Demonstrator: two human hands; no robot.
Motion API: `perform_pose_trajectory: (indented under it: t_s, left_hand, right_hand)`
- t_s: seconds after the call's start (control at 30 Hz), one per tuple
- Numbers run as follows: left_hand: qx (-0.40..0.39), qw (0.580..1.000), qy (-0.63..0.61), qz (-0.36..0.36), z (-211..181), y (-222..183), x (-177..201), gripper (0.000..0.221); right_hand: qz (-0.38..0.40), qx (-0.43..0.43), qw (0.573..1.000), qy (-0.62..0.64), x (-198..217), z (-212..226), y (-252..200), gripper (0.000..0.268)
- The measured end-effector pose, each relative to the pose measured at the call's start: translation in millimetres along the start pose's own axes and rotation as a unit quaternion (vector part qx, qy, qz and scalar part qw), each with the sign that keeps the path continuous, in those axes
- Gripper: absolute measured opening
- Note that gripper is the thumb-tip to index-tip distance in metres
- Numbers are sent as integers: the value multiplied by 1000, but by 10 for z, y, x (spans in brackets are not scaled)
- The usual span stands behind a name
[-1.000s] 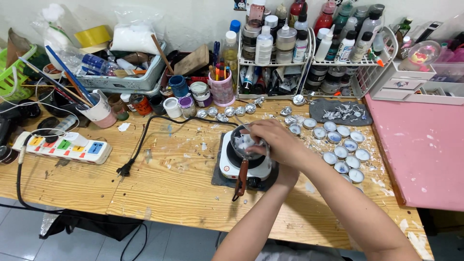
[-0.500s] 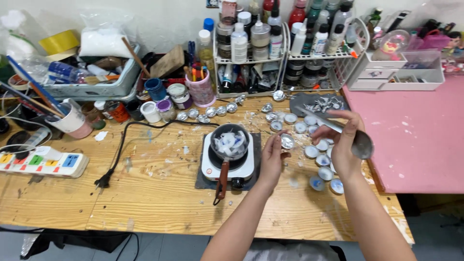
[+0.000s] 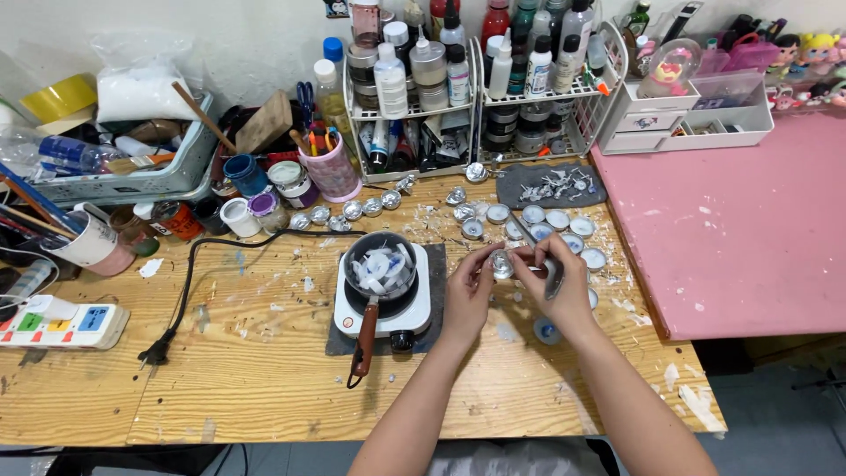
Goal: Scrape material from a spoon into small metal containers on a studio workbench.
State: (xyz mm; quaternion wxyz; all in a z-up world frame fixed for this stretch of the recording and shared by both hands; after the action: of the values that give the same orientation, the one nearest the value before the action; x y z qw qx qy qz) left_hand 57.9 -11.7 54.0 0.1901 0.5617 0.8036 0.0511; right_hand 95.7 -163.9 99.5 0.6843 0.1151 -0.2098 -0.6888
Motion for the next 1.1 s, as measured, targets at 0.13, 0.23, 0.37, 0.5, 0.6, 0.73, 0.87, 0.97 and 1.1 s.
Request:
perform_pose_trajectory:
  t_s: [0.13,0.23,0.37,0.5,0.6,0.73,0.87,0.97,1.1]
  left_hand:
    - [50,990,131,4,-103,-4,-48,30]
    - [47,988,145,0,-27,-3,-20,29]
    - [42,998,51,-18,204,48,64,31]
    - [27,998,-31,-47,512,72,132,35]
    - [59,995,54,-53,834,37,146,35]
    - [32,998,36,-26,1355,86,199,35]
    - [-1,993,121,-4,814,90,139,39]
    - [-63,994,83,16,514,42,85,40]
    - [-66,995,56,39,401,3,47,40]
  right_hand:
    - [-10,-37,998,-50,55,-80,22,35]
    - [7,-54,998,-16,46,-105,41,34]
    - [3,-8,1000,-25,6,178,118,32]
    - [34,-46,998,-31,-381,596,302,33]
    - [54,163,979,-113,-834,998,433,27]
    - [120,175,971,-108,-1445,1090,506,25]
    - [181,329,922,-95,-1851,1284,365,26]
    - [206,368,903,-80,-1970,1401,248,26]
    - [221,318,920,-64,-2024,1415,248,25]
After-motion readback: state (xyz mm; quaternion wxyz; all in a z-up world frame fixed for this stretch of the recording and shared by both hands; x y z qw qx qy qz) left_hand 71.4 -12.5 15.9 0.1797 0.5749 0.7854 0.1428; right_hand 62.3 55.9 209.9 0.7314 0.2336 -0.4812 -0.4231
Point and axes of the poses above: each hand's wrist, its own y-axis towards the middle knuckle, its own x-axis out of the back of the hand, z = x × y, the point moved 8 cm from there along y, towards the middle knuckle, and after that the axes turned 10 degrees about -z, right-handed, at the moved point
